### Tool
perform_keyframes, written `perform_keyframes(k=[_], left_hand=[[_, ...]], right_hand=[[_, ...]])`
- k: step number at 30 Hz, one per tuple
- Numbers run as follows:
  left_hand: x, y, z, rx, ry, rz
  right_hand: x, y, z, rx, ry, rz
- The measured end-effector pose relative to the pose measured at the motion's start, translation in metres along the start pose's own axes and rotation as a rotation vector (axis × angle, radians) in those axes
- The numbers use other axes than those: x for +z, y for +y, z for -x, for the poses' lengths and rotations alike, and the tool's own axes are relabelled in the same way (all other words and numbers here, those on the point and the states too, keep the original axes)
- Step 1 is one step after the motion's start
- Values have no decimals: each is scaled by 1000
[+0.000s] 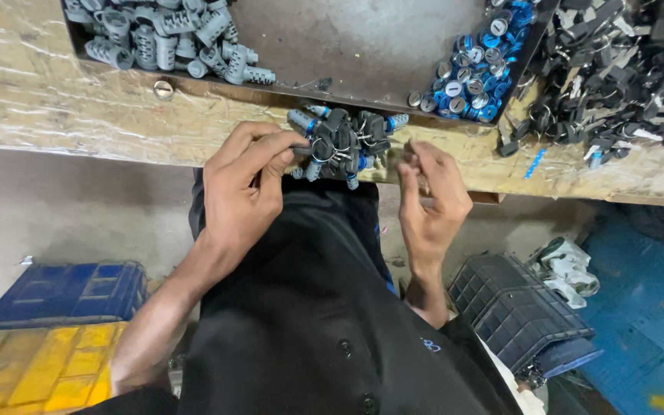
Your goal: The person sits at a workbench and assembles small hardware by hand, picking gray plastic wall anchors and blue metal screws from a tray and threading a screw into each anchor. Finished assemblies are set on the bench edge, forming a growing pile.
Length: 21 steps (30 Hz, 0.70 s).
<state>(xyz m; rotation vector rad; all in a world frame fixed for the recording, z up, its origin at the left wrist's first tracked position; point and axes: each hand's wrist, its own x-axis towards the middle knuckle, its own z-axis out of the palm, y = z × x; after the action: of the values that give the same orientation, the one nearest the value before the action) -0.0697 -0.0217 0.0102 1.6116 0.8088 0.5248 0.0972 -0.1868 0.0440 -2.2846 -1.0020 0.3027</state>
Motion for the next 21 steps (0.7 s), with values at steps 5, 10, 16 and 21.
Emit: perform_keyframes(k=[5, 10, 16, 21], left_hand=[[0, 9, -1, 19, 29, -112], [-13, 35, 1, 65, 113, -292], [-38, 118, 6, 44, -50, 124], [-1, 184, -6, 250, -180, 452]], right_hand=[[19, -4, -15, -145, 10, 163], [7, -2, -13, -51, -37, -37], [-4, -3, 11, -116, 161, 27], [-4, -11, 22, -6, 252, -101]])
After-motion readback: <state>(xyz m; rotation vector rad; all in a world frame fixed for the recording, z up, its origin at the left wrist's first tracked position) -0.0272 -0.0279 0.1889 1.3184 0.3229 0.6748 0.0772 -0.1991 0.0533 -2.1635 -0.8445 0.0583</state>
